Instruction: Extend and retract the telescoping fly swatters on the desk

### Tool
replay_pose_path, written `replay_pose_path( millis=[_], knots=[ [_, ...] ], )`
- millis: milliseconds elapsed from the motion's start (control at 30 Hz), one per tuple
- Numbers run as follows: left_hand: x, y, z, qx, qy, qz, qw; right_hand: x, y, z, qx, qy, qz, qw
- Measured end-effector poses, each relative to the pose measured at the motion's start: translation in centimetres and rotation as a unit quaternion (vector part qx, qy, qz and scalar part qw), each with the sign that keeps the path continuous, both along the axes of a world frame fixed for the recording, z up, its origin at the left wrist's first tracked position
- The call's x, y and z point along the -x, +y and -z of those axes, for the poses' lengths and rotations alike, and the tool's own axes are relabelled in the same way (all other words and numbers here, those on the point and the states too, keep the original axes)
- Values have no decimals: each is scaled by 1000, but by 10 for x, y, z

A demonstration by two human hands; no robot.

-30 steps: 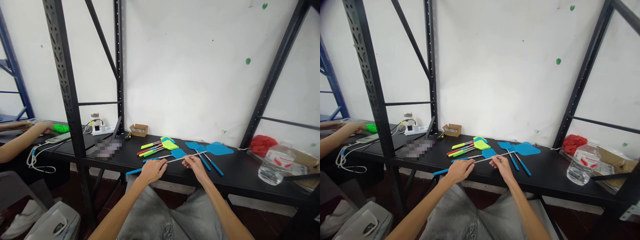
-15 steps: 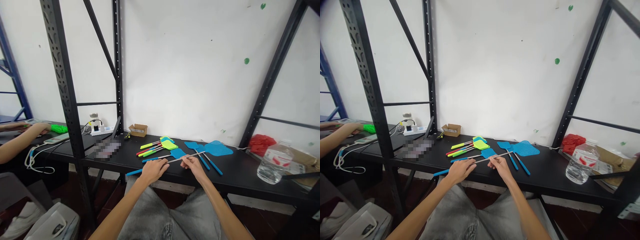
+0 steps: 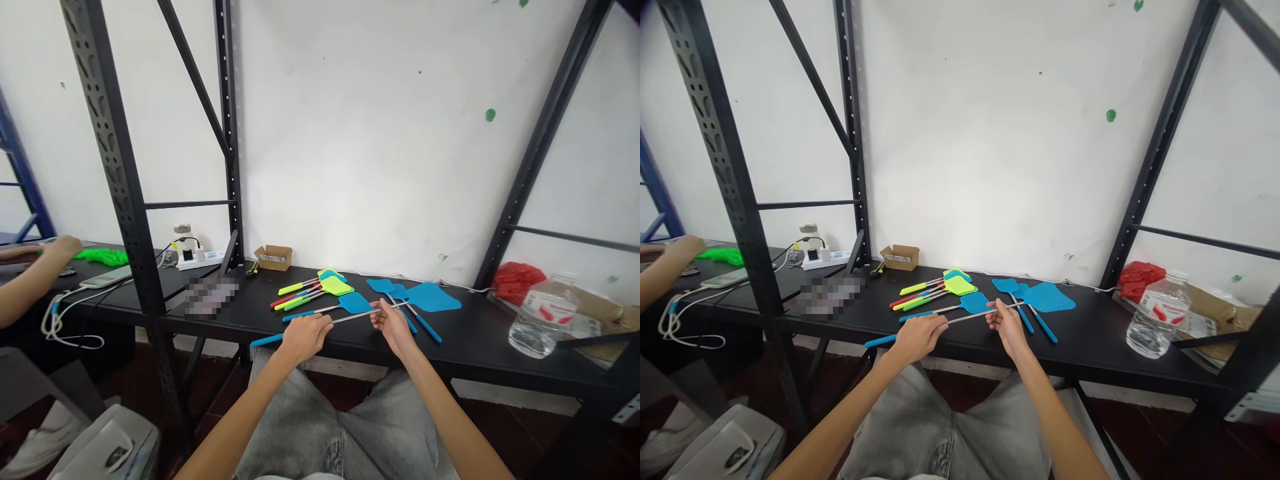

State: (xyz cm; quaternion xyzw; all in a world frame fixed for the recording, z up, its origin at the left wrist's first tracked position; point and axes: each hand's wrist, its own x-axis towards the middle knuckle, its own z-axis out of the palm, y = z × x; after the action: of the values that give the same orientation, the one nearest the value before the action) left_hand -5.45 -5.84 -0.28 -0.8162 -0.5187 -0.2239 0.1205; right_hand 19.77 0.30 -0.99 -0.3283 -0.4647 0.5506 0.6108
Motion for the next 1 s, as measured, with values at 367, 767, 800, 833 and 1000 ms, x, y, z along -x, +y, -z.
replay_pose_path(
  millis=[367,767,800,833,1000],
  knots=[
    [-4,-1,1,9,14,-31,999,3,0,1,-21,-46,-6,999],
    [-7,-5,-11,30,8,-24,999,2,2,3,-38,41,53,997],
    [-9,-7,-13,27,3,-20,999,3,1,3,-40,41,46,997],
    [-10,-9,-15,25,-3,-18,1000,5,-1,2,-41,41,38,998],
    [-17,-13,-19,22,-32,-9,999,22,-13,-1,-42,36,-6,998]
  ],
)
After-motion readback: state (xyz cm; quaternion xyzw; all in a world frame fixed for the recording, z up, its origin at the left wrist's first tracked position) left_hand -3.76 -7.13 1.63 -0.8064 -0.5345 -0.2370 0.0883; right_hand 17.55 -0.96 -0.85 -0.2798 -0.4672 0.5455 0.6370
